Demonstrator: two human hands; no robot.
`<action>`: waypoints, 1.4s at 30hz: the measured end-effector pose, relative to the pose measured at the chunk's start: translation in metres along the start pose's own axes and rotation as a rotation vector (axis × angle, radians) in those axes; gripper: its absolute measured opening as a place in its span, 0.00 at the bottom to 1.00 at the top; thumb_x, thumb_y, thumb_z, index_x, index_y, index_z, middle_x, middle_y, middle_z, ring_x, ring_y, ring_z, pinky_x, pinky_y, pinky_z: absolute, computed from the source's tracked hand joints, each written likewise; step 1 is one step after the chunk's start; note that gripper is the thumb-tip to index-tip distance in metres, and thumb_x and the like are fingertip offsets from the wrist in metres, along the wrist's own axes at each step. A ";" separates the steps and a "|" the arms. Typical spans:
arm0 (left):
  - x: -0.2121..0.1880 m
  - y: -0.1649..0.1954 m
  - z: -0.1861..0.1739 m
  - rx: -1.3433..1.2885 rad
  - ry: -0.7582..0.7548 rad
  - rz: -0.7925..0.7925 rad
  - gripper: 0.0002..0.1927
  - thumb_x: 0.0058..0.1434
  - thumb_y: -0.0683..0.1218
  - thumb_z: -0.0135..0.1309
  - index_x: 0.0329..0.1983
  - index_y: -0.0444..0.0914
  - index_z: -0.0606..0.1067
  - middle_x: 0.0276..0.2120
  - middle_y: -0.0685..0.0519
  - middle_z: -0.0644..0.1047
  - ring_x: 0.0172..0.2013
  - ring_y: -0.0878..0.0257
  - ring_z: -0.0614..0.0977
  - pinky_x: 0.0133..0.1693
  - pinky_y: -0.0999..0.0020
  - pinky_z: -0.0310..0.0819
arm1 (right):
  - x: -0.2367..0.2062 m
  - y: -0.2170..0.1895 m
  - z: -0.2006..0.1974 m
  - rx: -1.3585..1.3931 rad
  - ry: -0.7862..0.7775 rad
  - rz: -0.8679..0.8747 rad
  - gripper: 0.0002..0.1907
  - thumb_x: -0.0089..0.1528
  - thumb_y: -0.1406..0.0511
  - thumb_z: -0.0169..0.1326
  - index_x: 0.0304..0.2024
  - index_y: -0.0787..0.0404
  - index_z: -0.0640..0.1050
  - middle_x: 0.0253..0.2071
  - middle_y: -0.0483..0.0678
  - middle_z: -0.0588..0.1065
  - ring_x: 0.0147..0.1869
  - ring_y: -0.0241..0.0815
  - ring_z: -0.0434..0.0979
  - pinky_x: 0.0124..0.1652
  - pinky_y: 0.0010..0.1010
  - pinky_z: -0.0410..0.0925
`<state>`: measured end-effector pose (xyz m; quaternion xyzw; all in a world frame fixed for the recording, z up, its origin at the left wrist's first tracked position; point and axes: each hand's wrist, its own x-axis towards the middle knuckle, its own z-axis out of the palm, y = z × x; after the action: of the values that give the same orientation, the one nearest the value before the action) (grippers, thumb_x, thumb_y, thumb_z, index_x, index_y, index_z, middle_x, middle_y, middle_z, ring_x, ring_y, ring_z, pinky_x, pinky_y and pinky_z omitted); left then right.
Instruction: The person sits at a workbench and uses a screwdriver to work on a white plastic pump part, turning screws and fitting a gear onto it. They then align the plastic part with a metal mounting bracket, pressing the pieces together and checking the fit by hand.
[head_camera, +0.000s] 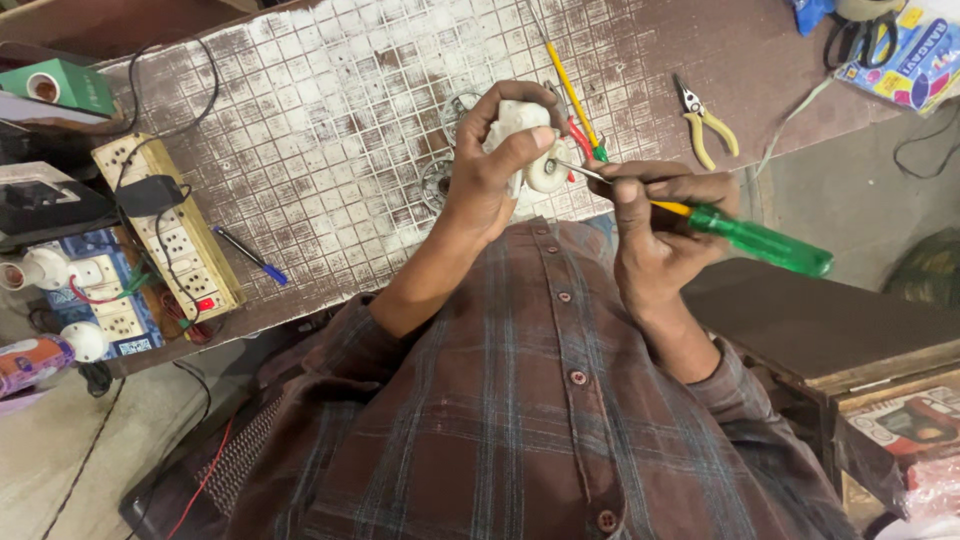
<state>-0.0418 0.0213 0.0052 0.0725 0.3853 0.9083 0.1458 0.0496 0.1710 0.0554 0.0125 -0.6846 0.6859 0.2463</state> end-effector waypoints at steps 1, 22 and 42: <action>-0.001 0.000 0.000 -0.003 -0.001 -0.003 0.14 0.62 0.42 0.60 0.50 0.36 0.76 0.43 0.49 0.79 0.46 0.62 0.81 0.50 0.65 0.80 | 0.000 0.000 0.000 0.014 -0.008 0.002 0.16 0.74 0.75 0.56 0.49 0.62 0.60 0.44 0.63 0.77 0.49 0.50 0.83 0.51 0.38 0.79; 0.000 0.000 -0.001 0.031 0.013 -0.008 0.14 0.61 0.42 0.60 0.50 0.37 0.77 0.41 0.50 0.79 0.44 0.63 0.81 0.48 0.65 0.81 | 0.003 -0.001 -0.003 -0.038 -0.031 -0.006 0.15 0.74 0.76 0.55 0.49 0.64 0.60 0.43 0.63 0.76 0.49 0.51 0.83 0.51 0.39 0.79; 0.002 -0.001 -0.004 0.004 -0.010 0.014 0.14 0.60 0.43 0.59 0.49 0.38 0.77 0.41 0.50 0.80 0.45 0.63 0.82 0.50 0.63 0.81 | 0.007 0.006 -0.008 0.059 -0.094 0.003 0.16 0.74 0.73 0.56 0.49 0.62 0.61 0.44 0.62 0.77 0.51 0.50 0.84 0.53 0.40 0.79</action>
<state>-0.0445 0.0205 0.0018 0.0802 0.3859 0.9081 0.1410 0.0443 0.1809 0.0519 0.0506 -0.6748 0.7050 0.2124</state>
